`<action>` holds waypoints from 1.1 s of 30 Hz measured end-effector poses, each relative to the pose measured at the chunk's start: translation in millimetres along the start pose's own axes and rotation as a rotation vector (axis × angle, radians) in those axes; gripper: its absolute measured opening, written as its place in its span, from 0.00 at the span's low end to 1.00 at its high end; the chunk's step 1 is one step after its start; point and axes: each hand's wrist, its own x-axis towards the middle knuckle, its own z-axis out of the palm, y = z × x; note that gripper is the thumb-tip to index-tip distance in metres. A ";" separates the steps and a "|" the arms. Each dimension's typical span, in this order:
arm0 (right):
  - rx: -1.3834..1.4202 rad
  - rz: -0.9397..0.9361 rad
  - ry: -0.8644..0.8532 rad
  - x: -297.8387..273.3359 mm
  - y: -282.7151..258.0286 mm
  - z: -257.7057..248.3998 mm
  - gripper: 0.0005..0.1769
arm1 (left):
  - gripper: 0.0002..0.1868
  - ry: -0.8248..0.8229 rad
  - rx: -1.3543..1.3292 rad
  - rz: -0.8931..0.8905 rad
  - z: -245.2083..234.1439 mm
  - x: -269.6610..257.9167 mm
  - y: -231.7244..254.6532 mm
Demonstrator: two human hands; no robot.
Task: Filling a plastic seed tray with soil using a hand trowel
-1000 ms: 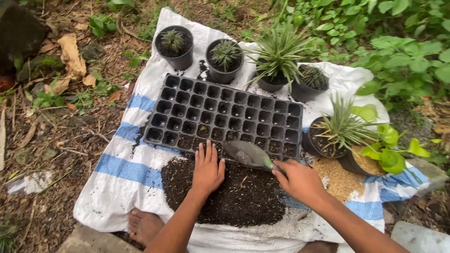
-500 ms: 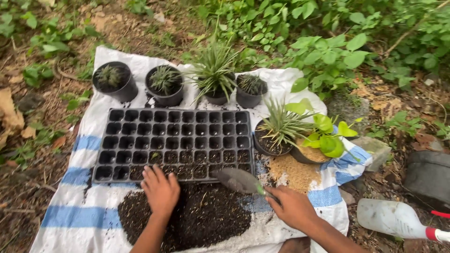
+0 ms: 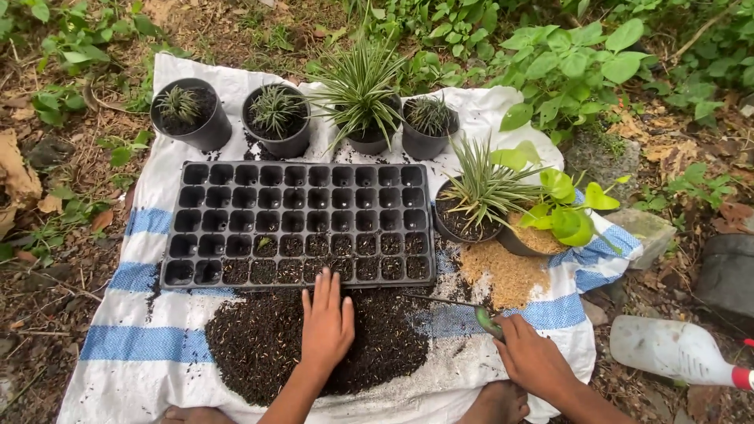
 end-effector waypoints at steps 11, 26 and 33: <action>-0.207 -0.005 0.004 4.6 -0.7 49.1 0.27 | 0.25 0.105 0.077 0.066 10.4 -38.1 16.3; -0.206 -0.047 0.013 26.6 -6.2 77.6 0.31 | 0.22 0.134 -1.727 -1.198 -51.6 30.6 55.1; -0.097 0.047 -0.152 52.8 -37.0 74.8 0.29 | 0.22 0.044 -1.764 -1.145 -93.1 40.3 81.9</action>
